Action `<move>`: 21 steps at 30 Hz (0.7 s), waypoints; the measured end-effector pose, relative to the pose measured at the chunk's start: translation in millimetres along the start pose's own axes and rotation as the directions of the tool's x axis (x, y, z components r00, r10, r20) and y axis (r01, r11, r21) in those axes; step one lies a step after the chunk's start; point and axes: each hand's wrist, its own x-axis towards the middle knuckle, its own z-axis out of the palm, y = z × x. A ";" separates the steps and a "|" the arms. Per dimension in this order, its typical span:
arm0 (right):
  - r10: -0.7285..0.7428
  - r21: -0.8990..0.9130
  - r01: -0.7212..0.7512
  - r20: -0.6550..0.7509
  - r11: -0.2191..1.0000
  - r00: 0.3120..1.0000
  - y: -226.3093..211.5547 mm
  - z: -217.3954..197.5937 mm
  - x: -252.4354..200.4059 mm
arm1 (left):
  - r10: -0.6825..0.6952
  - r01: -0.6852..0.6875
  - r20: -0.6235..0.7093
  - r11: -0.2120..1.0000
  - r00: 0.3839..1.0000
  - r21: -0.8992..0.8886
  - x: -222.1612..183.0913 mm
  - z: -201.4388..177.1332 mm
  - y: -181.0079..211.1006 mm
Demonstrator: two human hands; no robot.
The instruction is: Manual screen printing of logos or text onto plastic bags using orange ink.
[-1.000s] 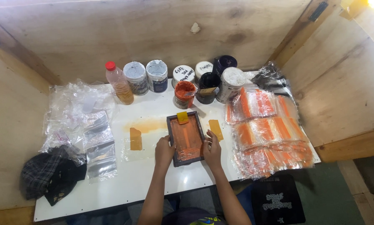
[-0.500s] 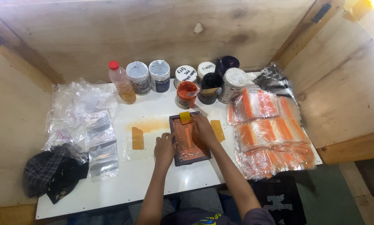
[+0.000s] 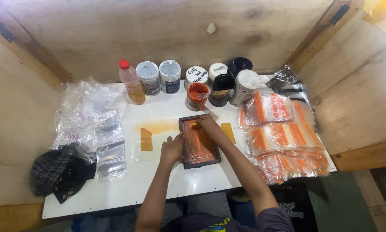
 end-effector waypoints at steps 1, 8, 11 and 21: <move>-0.001 0.001 0.001 0.000 1.000 1.000 -9.0 -16.2 -10.6 | -0.001 0.001 0.000 1.000 1.000 0.000 -3.0 -2.1 0.4; -0.091 0.315 0.003 0.266 0.949 0.960 -48.6 -58.4 -75.9 | -0.014 0.015 0.037 1.000 0.999 -0.005 -13.2 -12.8 9.0; -0.092 0.327 -0.021 0.326 0.945 0.941 -47.0 -45.0 -81.1 | -0.019 0.018 0.034 1.000 0.999 0.008 -15.2 -14.0 13.0; -0.068 0.214 0.016 0.238 0.977 0.969 -14.3 -16.8 -31.1 | -0.048 0.044 0.042 0.994 0.998 0.098 25.6 19.2 6.2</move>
